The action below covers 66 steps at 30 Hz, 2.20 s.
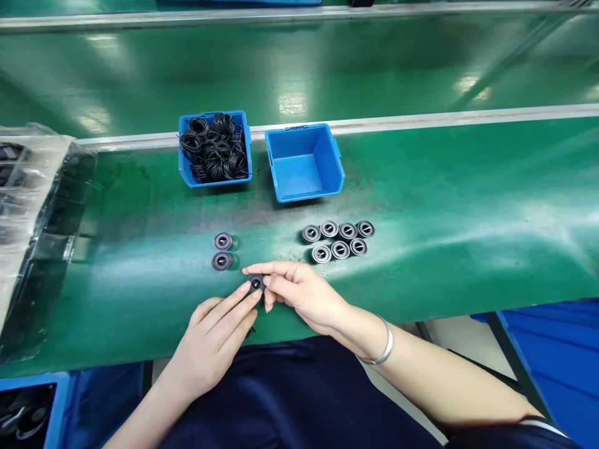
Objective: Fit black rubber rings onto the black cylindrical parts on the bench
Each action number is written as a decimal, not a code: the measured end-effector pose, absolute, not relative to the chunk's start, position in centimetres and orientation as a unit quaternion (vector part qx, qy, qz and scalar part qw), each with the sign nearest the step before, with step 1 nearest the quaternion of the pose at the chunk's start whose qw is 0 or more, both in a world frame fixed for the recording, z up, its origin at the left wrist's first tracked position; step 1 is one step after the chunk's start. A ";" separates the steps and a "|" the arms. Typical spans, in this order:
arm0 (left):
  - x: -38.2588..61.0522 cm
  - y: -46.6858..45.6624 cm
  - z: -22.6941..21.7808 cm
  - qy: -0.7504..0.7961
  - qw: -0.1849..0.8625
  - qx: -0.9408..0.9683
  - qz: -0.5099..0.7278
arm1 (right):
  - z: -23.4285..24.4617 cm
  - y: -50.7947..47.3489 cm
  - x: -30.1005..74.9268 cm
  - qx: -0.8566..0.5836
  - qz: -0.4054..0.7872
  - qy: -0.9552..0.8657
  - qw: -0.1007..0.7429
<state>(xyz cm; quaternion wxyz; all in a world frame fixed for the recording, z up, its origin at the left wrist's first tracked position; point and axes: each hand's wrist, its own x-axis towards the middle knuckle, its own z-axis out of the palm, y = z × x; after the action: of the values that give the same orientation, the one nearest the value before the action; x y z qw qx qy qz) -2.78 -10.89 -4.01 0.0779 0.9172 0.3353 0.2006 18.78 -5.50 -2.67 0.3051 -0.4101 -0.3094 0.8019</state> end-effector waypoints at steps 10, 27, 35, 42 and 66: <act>-2.2 -11.1 -4.0 0.335 0.070 0.914 0.217 | -2.2 -4.4 18.5 -0.385 0.838 -0.314 0.227; -2.6 -11.1 -4.3 0.339 0.069 0.917 0.198 | -2.2 -3.5 18.5 -0.388 0.835 -0.311 0.237; -2.3 -10.9 -4.3 0.328 0.064 0.923 0.193 | -2.8 -3.5 18.4 -0.389 0.821 -0.346 0.236; -2.6 -10.8 -3.9 0.324 0.060 0.918 0.221 | -2.5 -3.5 18.8 -0.365 0.846 -0.298 0.249; -2.6 -11.3 -4.4 0.327 0.044 0.918 0.220 | -2.3 -3.5 18.6 -0.384 0.839 -0.288 0.256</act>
<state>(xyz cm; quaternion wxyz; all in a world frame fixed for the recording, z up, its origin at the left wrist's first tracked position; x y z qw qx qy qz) -2.62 -11.31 -4.42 0.0441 0.9179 0.3272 0.2200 18.61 -3.50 -2.33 0.2561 -0.3837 -0.2880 0.8392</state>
